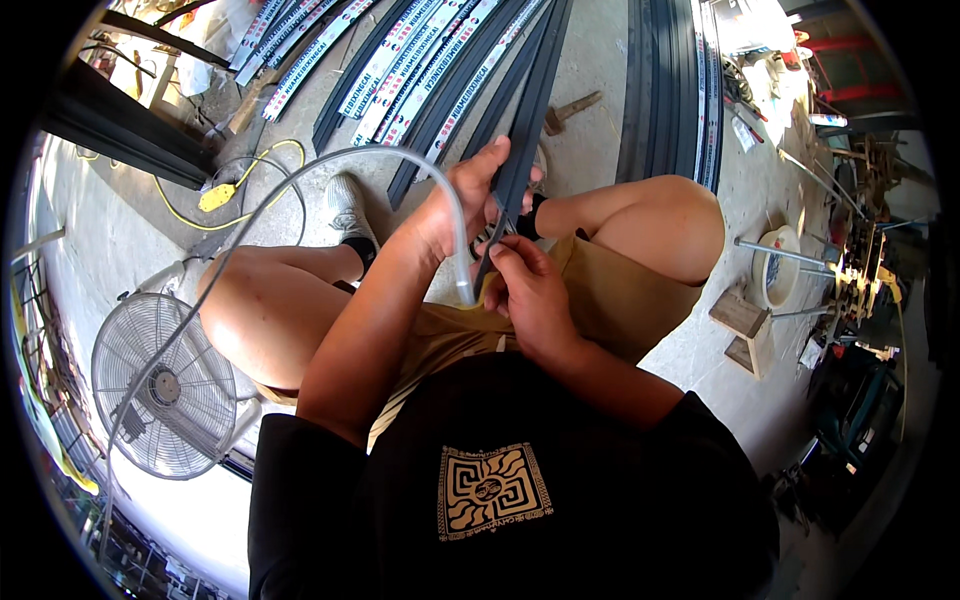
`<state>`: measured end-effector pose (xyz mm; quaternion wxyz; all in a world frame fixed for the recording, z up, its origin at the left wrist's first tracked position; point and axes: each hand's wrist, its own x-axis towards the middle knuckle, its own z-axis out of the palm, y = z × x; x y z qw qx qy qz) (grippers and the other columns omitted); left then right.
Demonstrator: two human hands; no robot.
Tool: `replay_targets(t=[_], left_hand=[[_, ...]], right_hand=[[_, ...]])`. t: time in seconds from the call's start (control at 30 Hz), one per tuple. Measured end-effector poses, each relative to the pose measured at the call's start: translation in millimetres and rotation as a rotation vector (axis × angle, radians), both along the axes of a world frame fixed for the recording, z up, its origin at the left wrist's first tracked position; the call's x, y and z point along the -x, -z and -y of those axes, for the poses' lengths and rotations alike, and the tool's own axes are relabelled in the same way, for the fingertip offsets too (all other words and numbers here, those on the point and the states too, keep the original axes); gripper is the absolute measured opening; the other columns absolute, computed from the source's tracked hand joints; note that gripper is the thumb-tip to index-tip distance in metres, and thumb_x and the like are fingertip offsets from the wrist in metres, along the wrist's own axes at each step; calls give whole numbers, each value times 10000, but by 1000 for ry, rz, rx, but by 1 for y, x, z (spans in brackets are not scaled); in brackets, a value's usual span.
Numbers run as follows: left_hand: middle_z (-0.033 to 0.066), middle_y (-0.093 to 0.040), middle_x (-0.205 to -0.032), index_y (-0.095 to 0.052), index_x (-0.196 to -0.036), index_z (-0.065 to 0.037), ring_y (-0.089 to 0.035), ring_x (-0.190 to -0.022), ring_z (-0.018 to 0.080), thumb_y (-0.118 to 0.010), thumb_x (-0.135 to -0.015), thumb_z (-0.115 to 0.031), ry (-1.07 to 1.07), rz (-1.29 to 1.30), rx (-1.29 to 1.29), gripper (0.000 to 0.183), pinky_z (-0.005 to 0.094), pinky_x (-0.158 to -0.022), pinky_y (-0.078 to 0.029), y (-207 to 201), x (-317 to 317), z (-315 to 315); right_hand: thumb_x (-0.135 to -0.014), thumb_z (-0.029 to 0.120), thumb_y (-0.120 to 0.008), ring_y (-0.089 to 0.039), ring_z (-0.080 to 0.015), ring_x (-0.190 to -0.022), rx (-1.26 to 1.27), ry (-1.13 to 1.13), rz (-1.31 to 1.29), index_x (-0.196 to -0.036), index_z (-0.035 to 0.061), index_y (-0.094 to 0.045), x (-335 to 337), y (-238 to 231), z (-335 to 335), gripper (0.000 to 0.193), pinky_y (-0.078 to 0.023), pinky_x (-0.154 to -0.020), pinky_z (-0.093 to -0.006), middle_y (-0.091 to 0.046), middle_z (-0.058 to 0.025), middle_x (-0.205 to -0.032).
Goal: The person handles metal strips by peeling off protective tape, uses scissors to cut a thin wire or strip, and eventually walks to a basin to wash their hands.
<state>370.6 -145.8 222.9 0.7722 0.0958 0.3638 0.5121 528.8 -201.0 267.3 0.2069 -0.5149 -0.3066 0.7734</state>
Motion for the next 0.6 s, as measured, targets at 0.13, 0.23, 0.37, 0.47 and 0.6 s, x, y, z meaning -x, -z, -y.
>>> replay_targets(t=[0.13, 0.23, 0.37, 0.47, 0.6], left_hand=[[93, -702, -1127, -579, -1295, -54, -658, -839, 184, -375, -1153, -463, -11, 20, 15, 479, 309, -763, -556, 0, -1, -1], [95, -705, -1134, -581, -1287, -47, -660, -835, 180, -378, -1155, -451, 15, 29, 24, 472, 314, -784, -565, -4, 3, 2], [77, -688, -1112, -569, -1311, -51, -643, -865, 167, -364, -1160, -439, 5, 50, -9, 464, 318, -814, -569, 5, 1, 0], [70, -679, -1106, -553, -1331, -64, -636, -878, 166, -367, -1160, -440, 0, 31, -1, 454, 318, -815, -565, -1, 0, 0], [75, -681, -1113, -542, -1355, -66, -635, -878, 169, -372, -1160, -435, -4, -16, -41, 451, 312, -815, -558, 7, 0, 0]], right_hand=[[-1075, 242, -595, -576, -86, -625, 6, -8, 12, -1112, 98, -653, -1, 0, -2, 160, -458, -574, -237, -733, -40, -949], [-1070, 247, -621, -595, -89, -670, -32, 42, 7, -1110, 92, -658, 2, 1, 3, 163, -480, -591, -242, -735, -45, -938], [-1067, 246, -635, -606, -95, -705, -22, 0, -14, -1115, 84, -656, -1, 5, 0, 170, -499, -610, -249, -736, -53, -949], [-1066, 247, -630, -598, -97, -700, -26, 56, -2, -1109, 78, -658, 0, 5, -1, 177, -493, -608, -247, -735, -61, -944], [-1062, 204, -604, -590, -95, -641, -21, 26, 56, -1086, 42, -670, 4, -5, -4, 176, -484, -571, -248, -731, -69, -902]])
